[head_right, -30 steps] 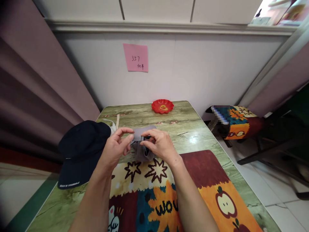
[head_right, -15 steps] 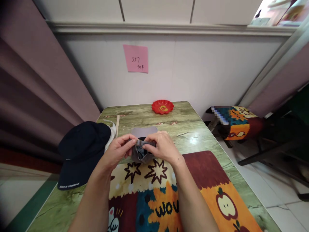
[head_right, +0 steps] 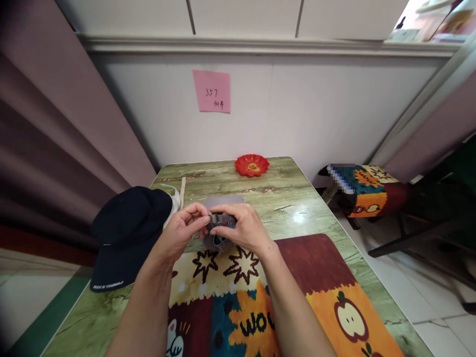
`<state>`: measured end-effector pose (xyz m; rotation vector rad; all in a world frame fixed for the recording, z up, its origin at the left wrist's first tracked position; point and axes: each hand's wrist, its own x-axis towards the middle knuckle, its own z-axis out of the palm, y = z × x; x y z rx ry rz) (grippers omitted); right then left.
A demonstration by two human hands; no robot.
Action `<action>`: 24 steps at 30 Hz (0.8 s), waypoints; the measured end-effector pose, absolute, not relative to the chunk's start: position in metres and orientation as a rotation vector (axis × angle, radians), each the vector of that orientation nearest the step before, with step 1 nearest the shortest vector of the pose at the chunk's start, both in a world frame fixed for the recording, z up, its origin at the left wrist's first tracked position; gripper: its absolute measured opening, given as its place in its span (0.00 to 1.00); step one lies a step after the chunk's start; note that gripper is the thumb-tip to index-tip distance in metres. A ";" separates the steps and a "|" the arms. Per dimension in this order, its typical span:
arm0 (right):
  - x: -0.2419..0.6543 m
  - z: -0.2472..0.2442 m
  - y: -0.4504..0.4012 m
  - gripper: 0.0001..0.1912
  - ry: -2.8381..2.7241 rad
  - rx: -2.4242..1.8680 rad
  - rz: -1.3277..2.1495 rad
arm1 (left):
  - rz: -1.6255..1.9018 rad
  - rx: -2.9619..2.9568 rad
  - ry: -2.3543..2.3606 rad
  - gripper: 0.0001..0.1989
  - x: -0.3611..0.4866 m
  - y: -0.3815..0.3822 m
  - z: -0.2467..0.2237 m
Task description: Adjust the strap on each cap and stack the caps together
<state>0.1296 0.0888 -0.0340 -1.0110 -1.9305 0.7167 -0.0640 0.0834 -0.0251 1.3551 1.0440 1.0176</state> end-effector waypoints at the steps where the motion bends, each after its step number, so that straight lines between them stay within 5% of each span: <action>1: 0.127 -0.035 0.089 0.17 -1.930 -0.994 0.655 | 1.011 1.346 1.040 0.11 -0.064 0.083 -0.025; 4: 0.123 -0.039 0.089 0.10 -1.907 -0.966 0.570 | 1.011 1.314 1.058 0.11 -0.063 0.084 -0.026; 24: 0.119 -0.041 0.086 0.08 -1.898 -1.004 0.392 | 1.095 1.205 1.091 0.13 -0.066 0.085 -0.024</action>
